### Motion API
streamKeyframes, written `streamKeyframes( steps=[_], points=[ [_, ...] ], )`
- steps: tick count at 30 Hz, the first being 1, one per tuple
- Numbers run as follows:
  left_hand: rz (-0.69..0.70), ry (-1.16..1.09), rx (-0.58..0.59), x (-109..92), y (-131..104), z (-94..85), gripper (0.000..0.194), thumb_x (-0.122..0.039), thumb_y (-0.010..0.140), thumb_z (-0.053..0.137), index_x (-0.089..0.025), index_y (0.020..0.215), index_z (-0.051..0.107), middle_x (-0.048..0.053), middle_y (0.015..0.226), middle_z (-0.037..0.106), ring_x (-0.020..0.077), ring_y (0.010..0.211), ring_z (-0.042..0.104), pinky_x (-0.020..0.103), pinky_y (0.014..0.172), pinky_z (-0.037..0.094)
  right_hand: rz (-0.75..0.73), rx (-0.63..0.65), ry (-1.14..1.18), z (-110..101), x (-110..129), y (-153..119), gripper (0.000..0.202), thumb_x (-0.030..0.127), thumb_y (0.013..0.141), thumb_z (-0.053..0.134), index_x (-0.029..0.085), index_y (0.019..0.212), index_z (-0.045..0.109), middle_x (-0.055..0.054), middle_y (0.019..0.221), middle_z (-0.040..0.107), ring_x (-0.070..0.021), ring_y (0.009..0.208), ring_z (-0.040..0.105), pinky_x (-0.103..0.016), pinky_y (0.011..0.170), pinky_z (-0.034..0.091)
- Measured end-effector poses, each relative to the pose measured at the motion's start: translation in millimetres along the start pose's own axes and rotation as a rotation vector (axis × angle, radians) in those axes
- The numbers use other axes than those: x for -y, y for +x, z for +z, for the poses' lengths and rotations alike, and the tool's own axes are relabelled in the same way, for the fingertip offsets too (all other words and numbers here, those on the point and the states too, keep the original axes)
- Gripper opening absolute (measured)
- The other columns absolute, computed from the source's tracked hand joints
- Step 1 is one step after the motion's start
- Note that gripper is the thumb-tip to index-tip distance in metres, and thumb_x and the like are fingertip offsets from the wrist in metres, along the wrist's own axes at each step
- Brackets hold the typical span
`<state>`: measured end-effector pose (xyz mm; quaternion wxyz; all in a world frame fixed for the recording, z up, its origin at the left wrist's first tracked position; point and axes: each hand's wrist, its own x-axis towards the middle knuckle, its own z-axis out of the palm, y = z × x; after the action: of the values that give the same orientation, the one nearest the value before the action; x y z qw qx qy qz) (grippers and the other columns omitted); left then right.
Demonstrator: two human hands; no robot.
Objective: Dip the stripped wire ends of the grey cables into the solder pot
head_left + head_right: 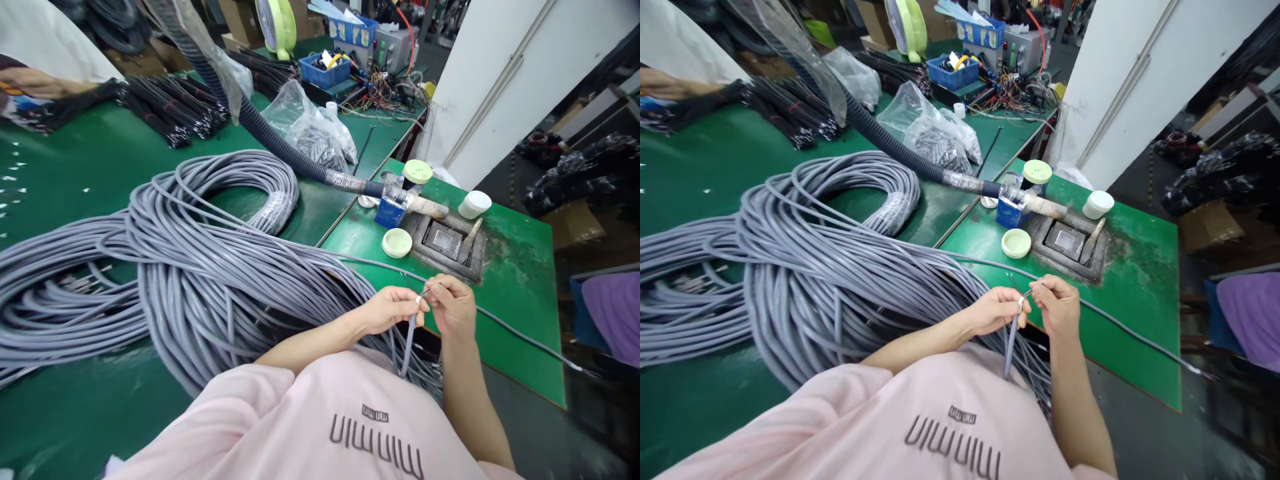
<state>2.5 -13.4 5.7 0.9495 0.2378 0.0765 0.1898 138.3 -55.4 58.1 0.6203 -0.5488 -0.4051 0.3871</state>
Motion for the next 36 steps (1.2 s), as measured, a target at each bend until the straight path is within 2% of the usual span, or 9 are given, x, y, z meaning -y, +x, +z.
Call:
streamKeyframes(
  steps=[4, 8, 11, 15, 19, 25, 31, 36],
  points=[
    [-0.006, -0.021, 0.035, -2, 0, -2.1, 0.048, -0.046, 0.059, 0.086, -0.008, 0.084, 0.07, 0.006, 0.066, 0.068, 0.0109, 0.06, 0.062, 0.021, 0.062, 0.046, -0.01, -0.025, 0.01, 2, -2, -1, 0.008, 0.026, 0.071, 0.077, 0.02, 0.068, 0.073, 0.003, 0.054, 0.05, -0.0082, 0.046, 0.042, -0.024, 0.045, 0.031],
    [0.046, -0.056, 0.041, -4, -1, -5.2, 0.044, -0.043, 0.061, 0.086, -0.009, 0.085, 0.071, 0.005, 0.068, 0.068, 0.0106, 0.06, 0.062, 0.02, 0.061, 0.046, -0.001, -0.022, 0.001, 2, -5, -3, 0.008, 0.026, 0.073, 0.076, 0.02, 0.068, 0.073, 0.003, 0.052, 0.049, -0.0083, 0.045, 0.043, -0.025, 0.047, 0.033],
    [0.095, -0.02, -0.009, -6, 1, -7.4, 0.043, -0.042, 0.063, 0.085, -0.01, 0.087, 0.071, 0.005, 0.069, 0.068, 0.0097, 0.06, 0.061, 0.02, 0.061, 0.046, 0.012, -0.039, -0.026, 0, -8, -3, 0.009, 0.026, 0.073, 0.075, 0.019, 0.067, 0.072, 0.003, 0.05, 0.049, -0.0088, 0.046, 0.043, -0.025, 0.047, 0.032],
    [0.179, 0.156, -0.114, -8, 2, -9.4, 0.042, -0.042, 0.065, 0.083, -0.008, 0.087, 0.072, 0.006, 0.07, 0.07, 0.0092, 0.062, 0.062, 0.02, 0.066, 0.048, 0.034, -0.125, -0.027, -7, -6, -3, 0.007, 0.023, 0.072, 0.075, 0.019, 0.068, 0.073, 0.003, 0.051, 0.051, -0.0088, 0.045, 0.043, -0.025, 0.046, 0.031],
    [0.168, 0.267, -0.146, -9, 2, -8.6, 0.046, -0.045, 0.063, 0.083, -0.008, 0.088, 0.073, 0.008, 0.073, 0.072, 0.0116, 0.065, 0.064, 0.023, 0.067, 0.051, -0.008, -0.173, -0.092, -13, 2, -4, 0.004, 0.022, 0.071, 0.076, 0.019, 0.073, 0.075, 0.002, 0.055, 0.055, -0.0095, 0.047, 0.045, -0.026, 0.048, 0.034],
    [0.198, 0.344, -0.115, -4, 5, -3.4, 0.04, -0.042, 0.064, 0.083, -0.009, 0.084, 0.073, 0.008, 0.078, 0.072, 0.014, 0.069, 0.067, 0.024, 0.067, 0.054, -0.111, -0.139, -0.269, -15, 14, -10, 0.003, 0.02, 0.077, 0.075, 0.021, 0.08, 0.076, 0.002, 0.064, 0.06, -0.0103, 0.053, 0.05, -0.026, 0.05, 0.037],
    [0.306, 0.469, -0.12, -6, 8, -0.1, 0.034, -0.04, 0.067, 0.082, -0.01, 0.081, 0.075, 0.007, 0.079, 0.07, 0.0097, 0.065, 0.061, 0.021, 0.064, 0.05, -0.249, -0.077, -0.489, -21, 20, -17, 0.01, 0.017, 0.082, 0.07, 0.024, 0.087, 0.076, 0.001, 0.071, 0.062, -0.0127, 0.063, 0.055, -0.027, 0.056, 0.039],
    [0.246, 0.399, 0.002, -8, 8, -5.9, 0.04, -0.046, 0.069, 0.08, -0.01, 0.087, 0.075, 0.01, 0.08, 0.071, 0.015, 0.075, 0.064, 0.027, 0.072, 0.053, -0.315, -0.023, -0.589, -24, 24, -20, 0.015, 0.012, 0.081, 0.069, 0.024, 0.089, 0.075, -0.001, 0.081, 0.065, -0.015, 0.073, 0.058, -0.029, 0.064, 0.043]
  ],
)
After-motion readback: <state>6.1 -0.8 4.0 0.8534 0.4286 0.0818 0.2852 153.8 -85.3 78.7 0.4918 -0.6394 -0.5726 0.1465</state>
